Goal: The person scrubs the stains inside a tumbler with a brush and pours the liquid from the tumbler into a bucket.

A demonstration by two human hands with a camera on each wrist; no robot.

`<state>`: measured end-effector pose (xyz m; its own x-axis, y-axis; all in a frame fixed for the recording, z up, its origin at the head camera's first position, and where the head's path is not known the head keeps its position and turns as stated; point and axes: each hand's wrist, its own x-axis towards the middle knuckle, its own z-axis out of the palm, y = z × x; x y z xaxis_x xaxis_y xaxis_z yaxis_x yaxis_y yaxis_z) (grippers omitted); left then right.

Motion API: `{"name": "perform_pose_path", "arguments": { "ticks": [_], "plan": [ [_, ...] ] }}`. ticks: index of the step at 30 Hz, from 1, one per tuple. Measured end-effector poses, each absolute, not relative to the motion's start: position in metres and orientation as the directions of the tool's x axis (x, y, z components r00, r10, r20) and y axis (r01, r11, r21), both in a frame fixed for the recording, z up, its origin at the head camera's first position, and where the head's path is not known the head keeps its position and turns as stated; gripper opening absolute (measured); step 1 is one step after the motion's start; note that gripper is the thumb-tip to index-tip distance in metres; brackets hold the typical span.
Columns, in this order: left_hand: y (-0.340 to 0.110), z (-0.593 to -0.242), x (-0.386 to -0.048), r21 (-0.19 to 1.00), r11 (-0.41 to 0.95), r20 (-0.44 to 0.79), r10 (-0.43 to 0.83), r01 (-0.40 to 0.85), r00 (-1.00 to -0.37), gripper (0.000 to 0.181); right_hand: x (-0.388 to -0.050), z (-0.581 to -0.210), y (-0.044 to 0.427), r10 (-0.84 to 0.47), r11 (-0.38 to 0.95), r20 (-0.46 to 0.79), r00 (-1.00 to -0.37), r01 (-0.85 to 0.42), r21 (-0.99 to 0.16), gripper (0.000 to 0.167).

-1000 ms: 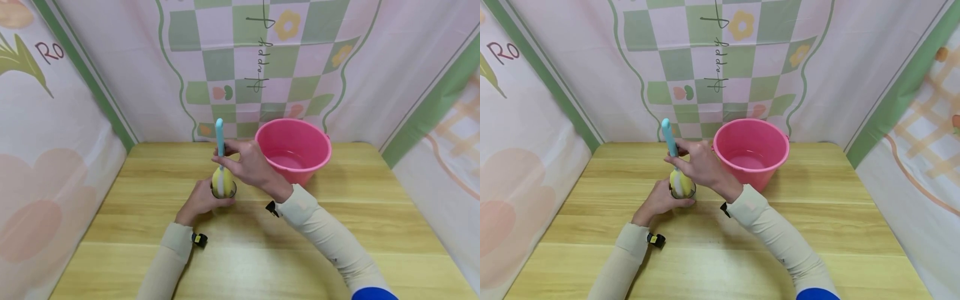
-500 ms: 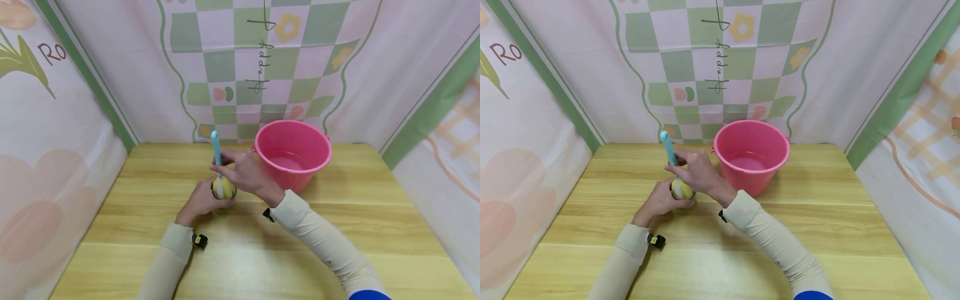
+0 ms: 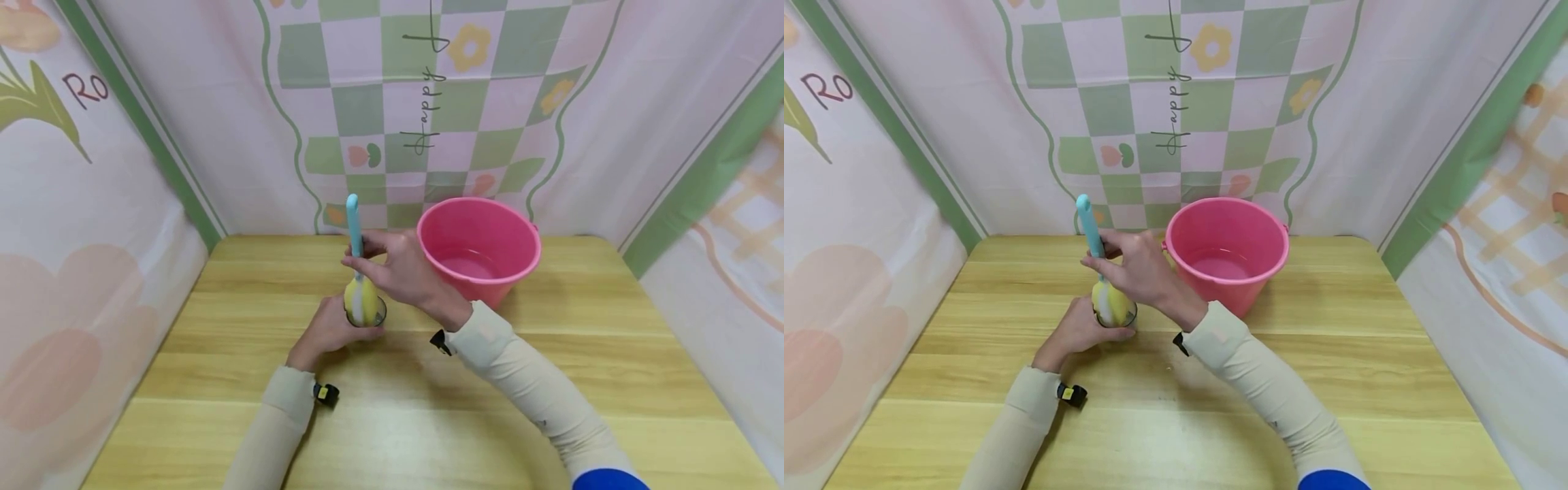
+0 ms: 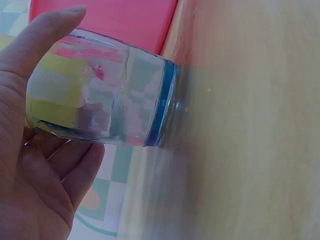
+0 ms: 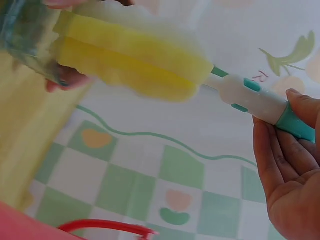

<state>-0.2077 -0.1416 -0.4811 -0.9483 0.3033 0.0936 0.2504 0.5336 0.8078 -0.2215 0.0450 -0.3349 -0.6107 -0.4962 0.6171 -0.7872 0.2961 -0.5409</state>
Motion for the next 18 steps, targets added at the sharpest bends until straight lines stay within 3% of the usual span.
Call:
{"name": "perform_pose_path", "arguments": {
  "ticks": [7,18],
  "plan": [
    [-0.142,-0.481,-0.207,0.812,0.526,0.096,0.31,0.254,-0.946,0.047,-0.216,-0.325,0.045,-0.496,0.284,0.602,-0.626,-0.772,-0.569,0.015],
    [-0.142,-0.48,-0.207,0.805,0.527,0.103,0.328,0.272,-0.939,0.059,-0.218,-0.362,0.04,-0.531,0.304,0.541,-0.651,-0.743,-0.596,0.009]
  ]
}}
